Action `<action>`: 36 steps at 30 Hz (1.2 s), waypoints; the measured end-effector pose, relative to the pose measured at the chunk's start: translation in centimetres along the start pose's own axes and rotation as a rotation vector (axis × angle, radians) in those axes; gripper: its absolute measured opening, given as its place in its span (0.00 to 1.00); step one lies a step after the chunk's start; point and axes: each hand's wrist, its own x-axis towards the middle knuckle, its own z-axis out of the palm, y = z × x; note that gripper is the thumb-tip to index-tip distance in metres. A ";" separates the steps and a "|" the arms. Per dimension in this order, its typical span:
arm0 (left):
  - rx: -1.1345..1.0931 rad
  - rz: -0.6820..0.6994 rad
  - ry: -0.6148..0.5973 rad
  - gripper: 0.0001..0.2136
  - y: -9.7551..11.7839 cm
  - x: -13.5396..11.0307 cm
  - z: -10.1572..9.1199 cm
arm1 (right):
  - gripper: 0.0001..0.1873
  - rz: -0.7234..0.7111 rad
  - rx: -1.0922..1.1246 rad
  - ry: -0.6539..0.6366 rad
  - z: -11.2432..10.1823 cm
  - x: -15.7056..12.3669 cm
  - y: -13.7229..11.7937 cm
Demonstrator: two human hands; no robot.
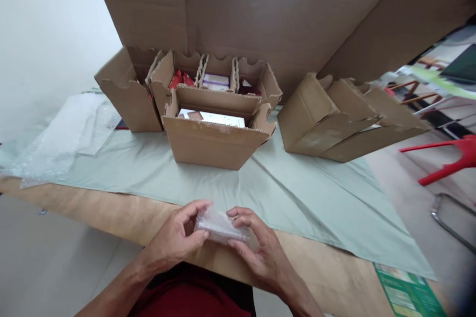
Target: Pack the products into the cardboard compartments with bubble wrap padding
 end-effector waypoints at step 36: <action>0.370 0.550 0.324 0.10 -4.2 3.1 0.4 | 0.17 0.489 -1.397 -0.359 -9.6 25.8 -11.2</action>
